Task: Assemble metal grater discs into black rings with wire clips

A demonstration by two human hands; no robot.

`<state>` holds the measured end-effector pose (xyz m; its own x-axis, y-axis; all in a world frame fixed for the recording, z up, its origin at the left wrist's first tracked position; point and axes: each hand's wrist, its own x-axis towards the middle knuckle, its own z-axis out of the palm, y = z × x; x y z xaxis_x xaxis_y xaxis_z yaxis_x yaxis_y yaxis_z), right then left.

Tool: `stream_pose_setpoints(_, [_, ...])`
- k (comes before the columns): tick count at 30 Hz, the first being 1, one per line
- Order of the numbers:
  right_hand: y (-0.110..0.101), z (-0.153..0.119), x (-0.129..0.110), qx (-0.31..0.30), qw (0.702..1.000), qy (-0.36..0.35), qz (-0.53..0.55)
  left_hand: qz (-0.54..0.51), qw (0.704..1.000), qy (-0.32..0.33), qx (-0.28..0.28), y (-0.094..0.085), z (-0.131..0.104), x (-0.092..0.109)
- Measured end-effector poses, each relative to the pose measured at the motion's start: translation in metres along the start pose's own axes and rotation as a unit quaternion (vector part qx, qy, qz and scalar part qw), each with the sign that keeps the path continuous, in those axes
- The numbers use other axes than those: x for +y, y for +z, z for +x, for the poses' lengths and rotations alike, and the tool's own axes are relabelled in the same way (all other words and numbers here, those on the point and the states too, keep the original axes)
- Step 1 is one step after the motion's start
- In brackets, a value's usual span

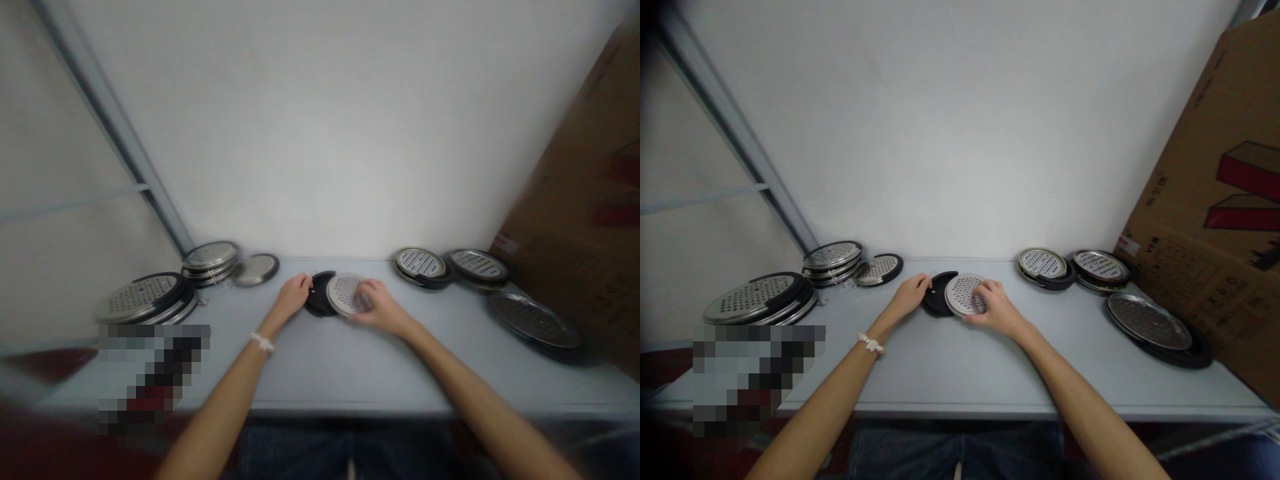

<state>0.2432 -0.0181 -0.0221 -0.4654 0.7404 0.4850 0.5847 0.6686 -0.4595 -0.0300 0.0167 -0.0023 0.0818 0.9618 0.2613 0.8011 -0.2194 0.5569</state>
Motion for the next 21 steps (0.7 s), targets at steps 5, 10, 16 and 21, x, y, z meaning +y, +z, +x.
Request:
stream_pose_setpoints(5, [0.001,0.0,-0.001,-0.009,1.0,0.004,-0.026,-0.05,0.999,0.002,-0.003,0.002,-0.001,0.004])
stream_pose_setpoints(10, [-0.002,-0.001,-0.001,-0.007,1.0,-0.01,-0.01,-0.168,0.984,-0.055,-0.034,0.008,0.0,0.003])
stream_pose_setpoints(16, [-0.002,-0.001,-0.004,-0.004,0.999,-0.033,0.02,-0.216,0.973,-0.067,-0.047,0.013,-0.001,0.0])
stream_pose_setpoints(21, [0.002,-0.001,-0.003,-0.009,0.999,-0.035,0.003,-0.151,0.987,-0.037,-0.038,0.017,0.0,0.0])
